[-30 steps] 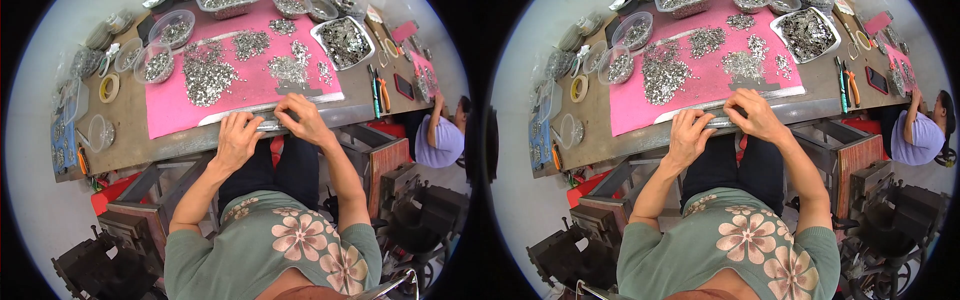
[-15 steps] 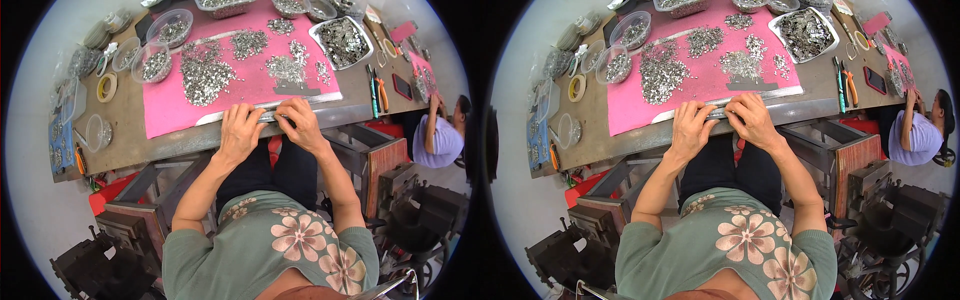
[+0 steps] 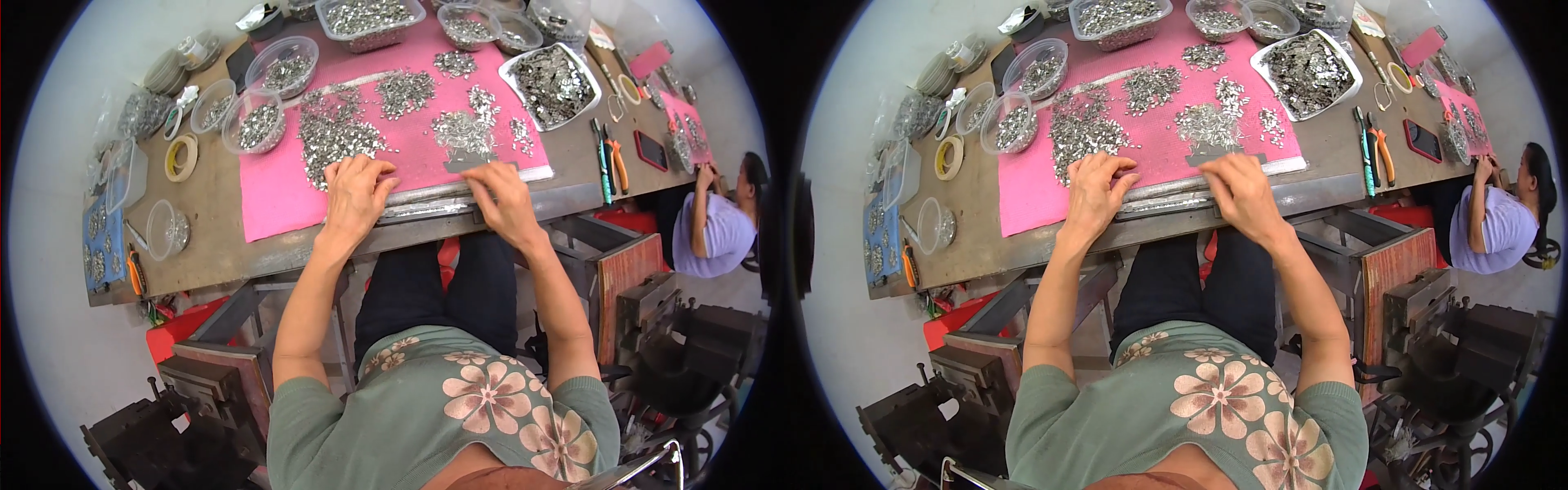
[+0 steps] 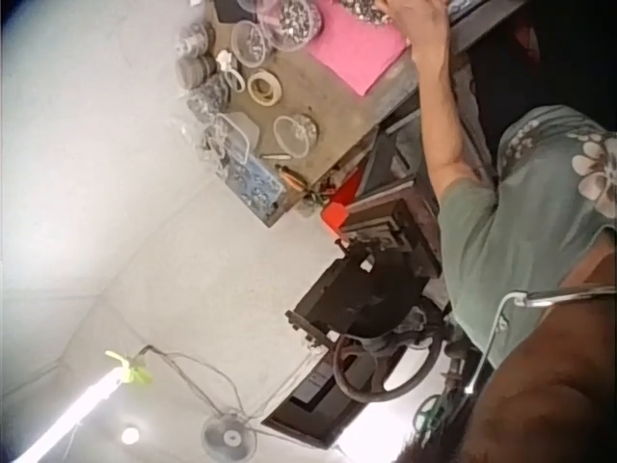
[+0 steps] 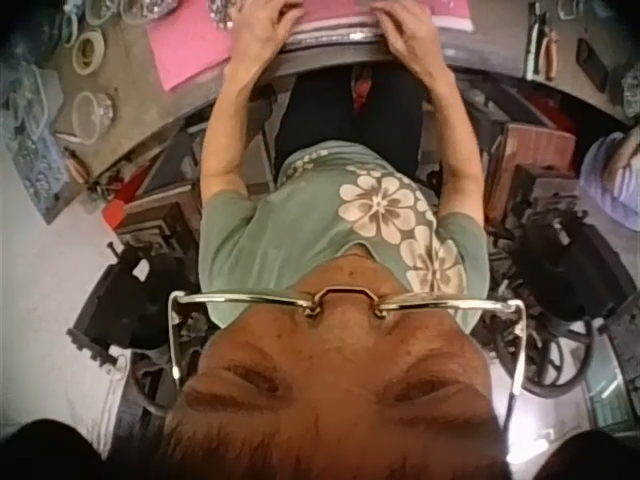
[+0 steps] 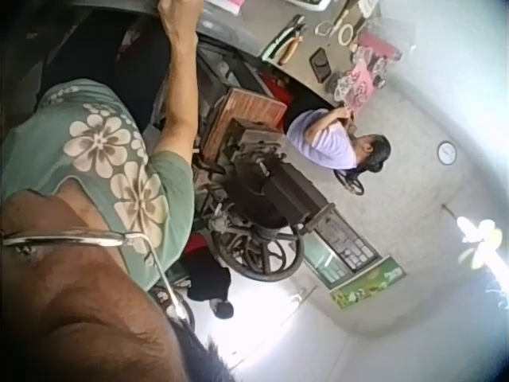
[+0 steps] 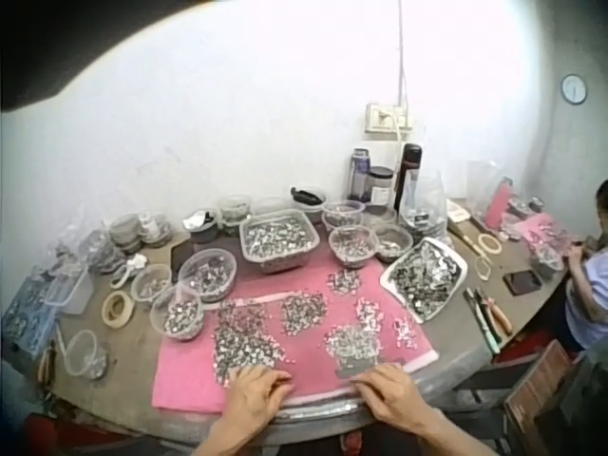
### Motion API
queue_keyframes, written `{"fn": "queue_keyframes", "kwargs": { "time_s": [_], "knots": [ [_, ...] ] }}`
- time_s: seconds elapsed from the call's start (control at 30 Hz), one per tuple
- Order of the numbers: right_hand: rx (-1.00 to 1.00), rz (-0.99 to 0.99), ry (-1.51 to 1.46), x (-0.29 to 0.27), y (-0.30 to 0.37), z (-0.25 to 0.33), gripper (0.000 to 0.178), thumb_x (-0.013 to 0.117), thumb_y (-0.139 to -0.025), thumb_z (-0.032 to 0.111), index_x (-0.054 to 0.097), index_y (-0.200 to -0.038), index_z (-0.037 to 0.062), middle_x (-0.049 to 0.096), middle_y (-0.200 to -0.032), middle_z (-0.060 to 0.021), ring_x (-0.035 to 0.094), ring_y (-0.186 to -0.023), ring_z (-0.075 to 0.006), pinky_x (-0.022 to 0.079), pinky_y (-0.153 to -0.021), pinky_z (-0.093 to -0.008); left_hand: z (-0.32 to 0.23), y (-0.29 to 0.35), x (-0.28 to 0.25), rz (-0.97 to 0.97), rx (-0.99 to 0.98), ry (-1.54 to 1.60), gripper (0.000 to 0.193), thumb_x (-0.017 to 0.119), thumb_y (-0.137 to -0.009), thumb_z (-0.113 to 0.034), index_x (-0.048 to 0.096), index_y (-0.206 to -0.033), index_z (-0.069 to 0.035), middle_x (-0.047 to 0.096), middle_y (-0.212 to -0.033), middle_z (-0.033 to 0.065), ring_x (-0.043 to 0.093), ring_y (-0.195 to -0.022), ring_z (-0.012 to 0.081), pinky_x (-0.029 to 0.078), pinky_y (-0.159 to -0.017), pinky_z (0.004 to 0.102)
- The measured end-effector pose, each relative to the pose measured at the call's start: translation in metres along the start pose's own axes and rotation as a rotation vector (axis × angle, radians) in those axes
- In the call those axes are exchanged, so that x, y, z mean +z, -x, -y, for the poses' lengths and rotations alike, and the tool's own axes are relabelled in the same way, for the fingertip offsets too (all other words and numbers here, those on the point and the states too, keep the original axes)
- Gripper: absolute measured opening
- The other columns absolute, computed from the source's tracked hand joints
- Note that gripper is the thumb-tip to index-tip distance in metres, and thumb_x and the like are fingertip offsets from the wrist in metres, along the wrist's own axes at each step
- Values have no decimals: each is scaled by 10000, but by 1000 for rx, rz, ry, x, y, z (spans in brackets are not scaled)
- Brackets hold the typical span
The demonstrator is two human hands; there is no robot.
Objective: The person arranges small metal pieces into a metal holder by hand, places the holder into a manual press machine, operates the press, and returns to loading more pieces into the holder.
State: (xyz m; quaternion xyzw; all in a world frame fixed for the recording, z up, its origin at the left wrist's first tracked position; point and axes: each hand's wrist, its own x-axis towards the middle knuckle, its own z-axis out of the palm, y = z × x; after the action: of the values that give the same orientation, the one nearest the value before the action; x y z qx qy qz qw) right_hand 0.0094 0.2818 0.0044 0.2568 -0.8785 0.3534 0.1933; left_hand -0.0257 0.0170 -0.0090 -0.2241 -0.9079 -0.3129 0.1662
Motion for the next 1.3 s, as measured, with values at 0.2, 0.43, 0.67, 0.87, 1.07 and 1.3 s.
{"fn": "queue_keyframes", "kwargs": {
  "time_s": [0.2,0.43,0.67,0.87,1.07,1.3],
  "knots": [
    [110,-28,131,6,-18,-32,88,697,-865,8,714,-950,19,621,-863,-114,614,-841,-302,472,-766,-402,0,-8,4,81,49,-12,86,743,-857,-168,709,-897,-100,614,-850,45,583,-891,243,362,-919,425],
    [85,-3,183,6,-25,-40,49,716,-858,36,722,-906,28,602,-825,-93,598,-856,-288,447,-792,-409,5,-11,11,63,155,-155,48,694,-907,-118,675,-939,-88,634,-884,42,594,-905,241,369,-943,447],
    [15,1,266,11,-25,-43,73,698,-873,34,658,-934,26,597,-865,-89,595,-854,-280,431,-786,-403,11,-16,13,39,208,-111,54,714,-894,-139,696,-922,-95,632,-874,39,602,-886,231,376,-933,422],
    [87,93,-108,0,-3,5,82,636,-889,-33,571,-922,5,593,-921,-125,591,-856,-318,455,-781,-397,13,-12,9,50,184,-60,55,730,-875,-128,703,-911,-97,616,-851,34,600,-878,230,375,-922,423],
    [-6,91,-103,9,9,14,113,643,-875,-51,566,-942,-2,586,-926,-143,591,-871,-341,473,-783,-399,1,-12,10,58,159,19,57,680,-904,-71,649,-950,-57,618,-865,74,592,-865,265,400,-865,404],
    [-15,86,-61,12,9,16,126,652,-860,-55,563,-936,-8,586,-930,-149,593,-869,-342,480,-777,-412,-43,8,6,61,37,318,40,627,-928,-21,626,-968,-26,629,-871,113,587,-814,302,442,-773,393]
  ]
}}
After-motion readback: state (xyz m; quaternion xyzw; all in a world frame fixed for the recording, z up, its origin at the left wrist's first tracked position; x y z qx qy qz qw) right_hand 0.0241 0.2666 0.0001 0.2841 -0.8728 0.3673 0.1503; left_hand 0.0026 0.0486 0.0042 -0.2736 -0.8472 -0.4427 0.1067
